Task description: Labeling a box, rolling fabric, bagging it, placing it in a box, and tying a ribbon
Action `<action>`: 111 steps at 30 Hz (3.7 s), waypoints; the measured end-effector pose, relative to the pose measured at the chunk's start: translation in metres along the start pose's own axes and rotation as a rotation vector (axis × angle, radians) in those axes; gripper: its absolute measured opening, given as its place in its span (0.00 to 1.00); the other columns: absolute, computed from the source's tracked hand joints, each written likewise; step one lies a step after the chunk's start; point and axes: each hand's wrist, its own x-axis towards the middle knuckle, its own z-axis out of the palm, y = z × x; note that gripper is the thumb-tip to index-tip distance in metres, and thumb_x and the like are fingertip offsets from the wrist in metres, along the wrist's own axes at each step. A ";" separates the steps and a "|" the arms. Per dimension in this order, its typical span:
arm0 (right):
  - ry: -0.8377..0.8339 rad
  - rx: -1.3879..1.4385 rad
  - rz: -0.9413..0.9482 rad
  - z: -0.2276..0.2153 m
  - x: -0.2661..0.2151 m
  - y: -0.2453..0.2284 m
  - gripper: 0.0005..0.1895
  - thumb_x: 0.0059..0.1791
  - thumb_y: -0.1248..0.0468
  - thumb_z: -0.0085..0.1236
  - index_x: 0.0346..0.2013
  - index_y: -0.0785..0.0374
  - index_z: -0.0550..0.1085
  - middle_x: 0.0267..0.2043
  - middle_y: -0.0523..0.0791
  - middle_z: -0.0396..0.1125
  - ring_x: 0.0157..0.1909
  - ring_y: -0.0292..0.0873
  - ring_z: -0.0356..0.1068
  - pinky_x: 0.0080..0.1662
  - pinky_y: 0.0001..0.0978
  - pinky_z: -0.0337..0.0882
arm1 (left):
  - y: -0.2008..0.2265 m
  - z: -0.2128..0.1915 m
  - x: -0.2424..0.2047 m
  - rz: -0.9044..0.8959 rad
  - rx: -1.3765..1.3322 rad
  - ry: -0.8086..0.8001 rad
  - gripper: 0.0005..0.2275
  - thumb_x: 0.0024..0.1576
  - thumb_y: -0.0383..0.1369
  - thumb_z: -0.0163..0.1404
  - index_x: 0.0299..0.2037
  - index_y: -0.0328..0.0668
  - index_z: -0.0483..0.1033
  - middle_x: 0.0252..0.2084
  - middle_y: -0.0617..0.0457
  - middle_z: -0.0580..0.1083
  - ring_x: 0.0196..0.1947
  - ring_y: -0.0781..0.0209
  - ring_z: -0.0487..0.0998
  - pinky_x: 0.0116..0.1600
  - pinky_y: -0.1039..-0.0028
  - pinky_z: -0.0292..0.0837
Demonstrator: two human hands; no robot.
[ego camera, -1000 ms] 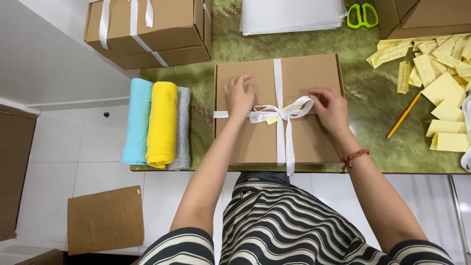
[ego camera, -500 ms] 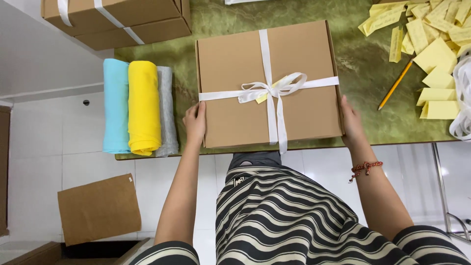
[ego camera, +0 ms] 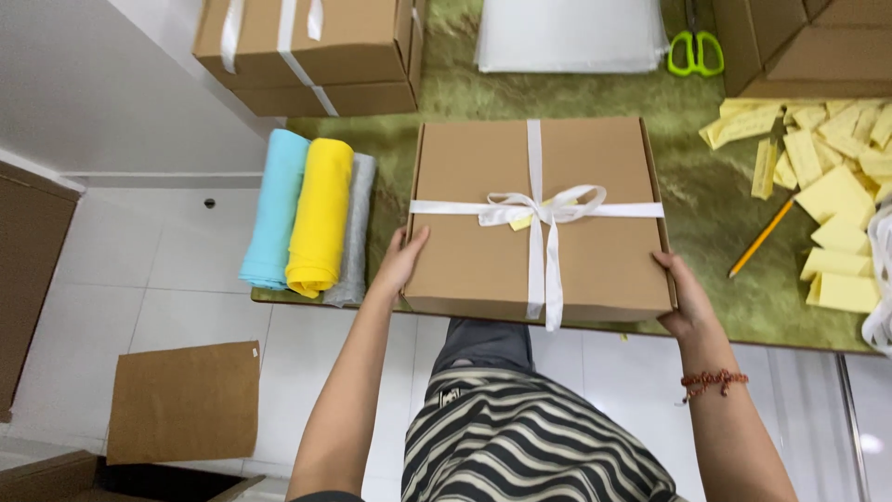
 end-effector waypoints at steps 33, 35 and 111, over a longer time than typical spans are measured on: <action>-0.092 0.106 -0.193 0.543 0.041 -0.247 0.20 0.37 0.43 0.59 0.41 0.38 0.74 0.41 0.29 0.71 0.44 0.33 0.71 0.42 0.27 0.70 | 0.188 -0.331 0.161 0.417 -0.891 0.201 0.33 0.60 0.42 0.51 0.76 0.40 0.59 0.76 0.44 0.64 0.77 0.46 0.64 0.76 0.63 0.63; -0.111 0.090 -0.178 0.573 0.067 -0.242 0.20 0.37 0.43 0.58 0.42 0.39 0.73 0.41 0.31 0.71 0.43 0.35 0.70 0.42 0.32 0.70 | 0.191 -0.353 0.182 0.400 -0.879 0.198 0.35 0.60 0.42 0.52 0.77 0.38 0.56 0.77 0.43 0.63 0.77 0.48 0.63 0.76 0.64 0.62; 0.388 -1.246 -0.064 0.172 -0.038 -0.061 0.57 0.46 0.34 0.64 0.83 0.32 0.44 0.88 0.41 0.22 0.85 0.52 0.16 0.71 0.81 0.21 | 0.010 0.031 0.101 0.066 1.192 -0.225 0.42 0.65 0.55 0.49 0.83 0.55 0.37 0.85 0.53 0.30 0.84 0.48 0.32 0.75 0.41 0.59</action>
